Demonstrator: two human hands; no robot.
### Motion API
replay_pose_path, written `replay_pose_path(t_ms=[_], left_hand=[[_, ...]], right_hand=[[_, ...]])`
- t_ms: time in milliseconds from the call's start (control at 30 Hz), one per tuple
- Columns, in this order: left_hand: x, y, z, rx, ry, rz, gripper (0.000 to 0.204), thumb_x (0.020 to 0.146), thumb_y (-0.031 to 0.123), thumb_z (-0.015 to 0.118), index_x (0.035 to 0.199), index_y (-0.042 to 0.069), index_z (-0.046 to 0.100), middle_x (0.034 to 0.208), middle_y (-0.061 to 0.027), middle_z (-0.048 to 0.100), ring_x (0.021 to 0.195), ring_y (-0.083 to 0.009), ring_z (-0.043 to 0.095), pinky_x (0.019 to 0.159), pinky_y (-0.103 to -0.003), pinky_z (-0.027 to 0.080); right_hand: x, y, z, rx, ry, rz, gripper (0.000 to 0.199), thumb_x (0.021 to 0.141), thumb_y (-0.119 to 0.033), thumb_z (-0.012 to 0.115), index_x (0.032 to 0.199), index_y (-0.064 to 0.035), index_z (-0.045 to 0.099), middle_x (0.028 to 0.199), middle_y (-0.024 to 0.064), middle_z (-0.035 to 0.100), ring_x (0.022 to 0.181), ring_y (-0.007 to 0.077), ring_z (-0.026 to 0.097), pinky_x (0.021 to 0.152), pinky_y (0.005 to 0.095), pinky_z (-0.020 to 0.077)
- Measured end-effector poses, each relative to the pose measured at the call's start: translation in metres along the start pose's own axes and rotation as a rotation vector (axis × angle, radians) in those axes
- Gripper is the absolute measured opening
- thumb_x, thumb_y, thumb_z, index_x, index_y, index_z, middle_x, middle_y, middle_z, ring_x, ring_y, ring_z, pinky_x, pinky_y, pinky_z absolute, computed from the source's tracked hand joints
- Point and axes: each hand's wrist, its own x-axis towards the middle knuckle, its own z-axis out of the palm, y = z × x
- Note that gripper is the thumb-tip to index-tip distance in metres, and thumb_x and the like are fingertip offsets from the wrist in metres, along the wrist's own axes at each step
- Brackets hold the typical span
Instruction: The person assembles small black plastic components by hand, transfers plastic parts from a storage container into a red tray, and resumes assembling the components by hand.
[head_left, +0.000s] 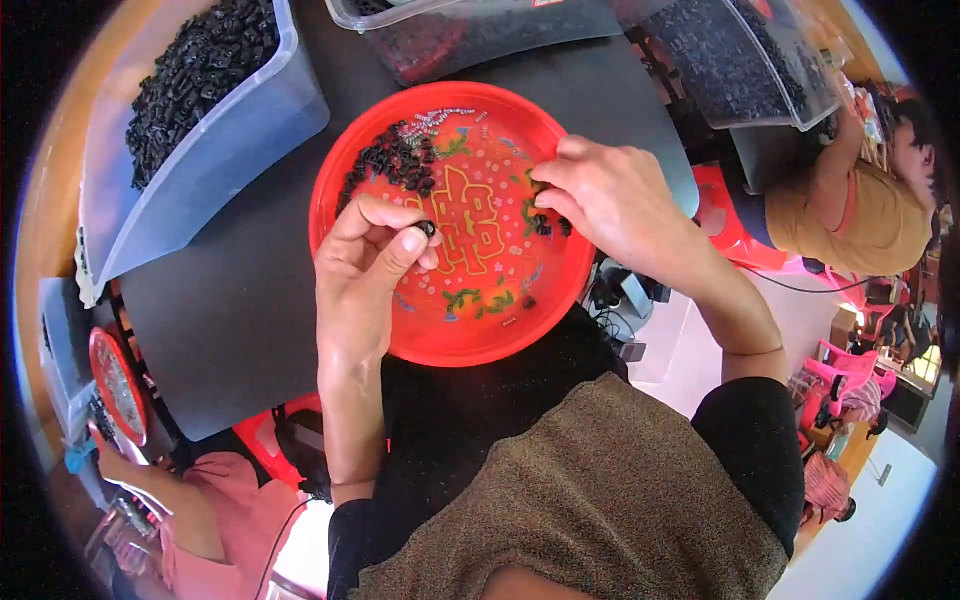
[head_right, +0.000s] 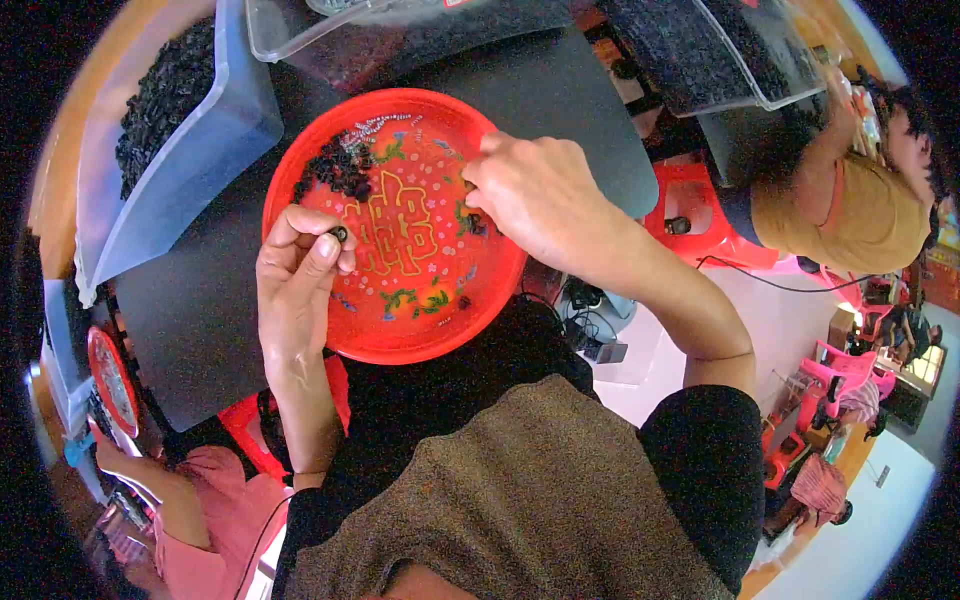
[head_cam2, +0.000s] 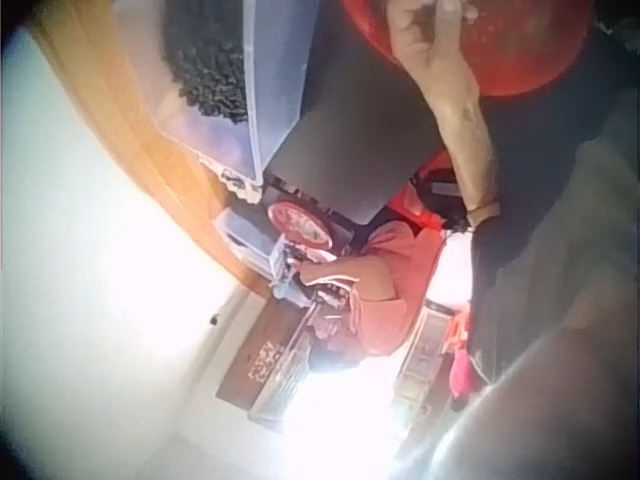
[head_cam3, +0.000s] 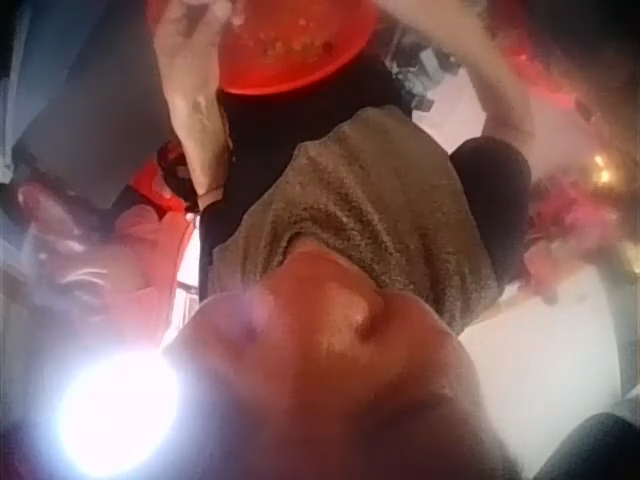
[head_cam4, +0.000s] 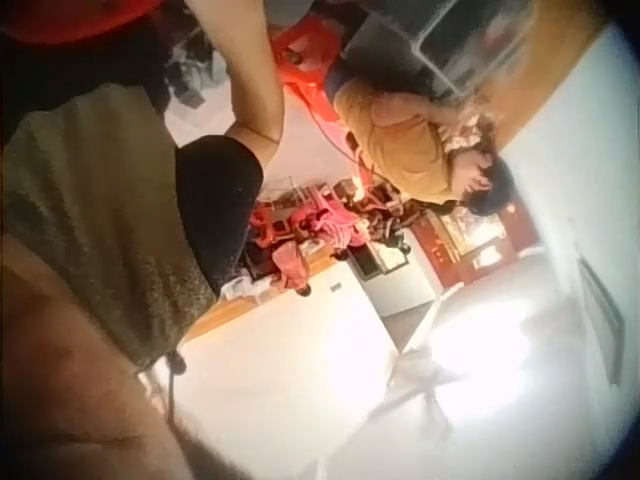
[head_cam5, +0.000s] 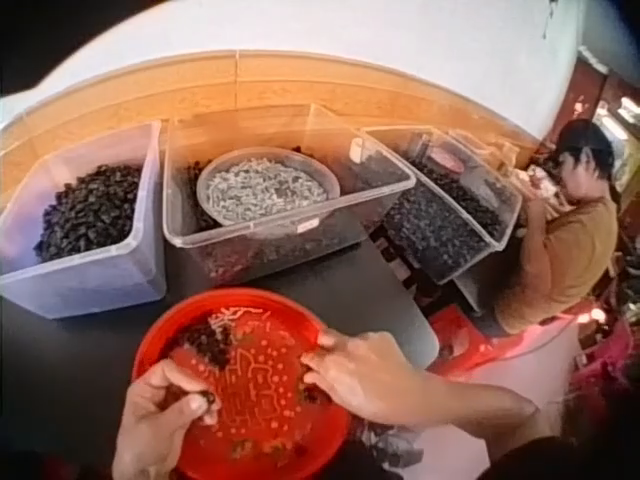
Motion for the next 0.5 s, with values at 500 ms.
replay_pose_path(t_ms=[500], left_hand=[[-0.002,-0.006,0.008,0.078,-0.018,-0.059,0.012,0.09,0.0,0.066,0.101,0.001,0.061,0.089,-0.0057,0.064,0.078,-0.0125,0.062,0.075,-0.027,0.052]], right_hand=[[0.01,-0.026,-0.007,0.964,0.091,0.064,0.009,0.084,0.001,0.072,0.09,0.0003,0.065,0.075,0.0034,0.066,0.068,0.0053,0.062,0.056,0.0223,0.0476]])
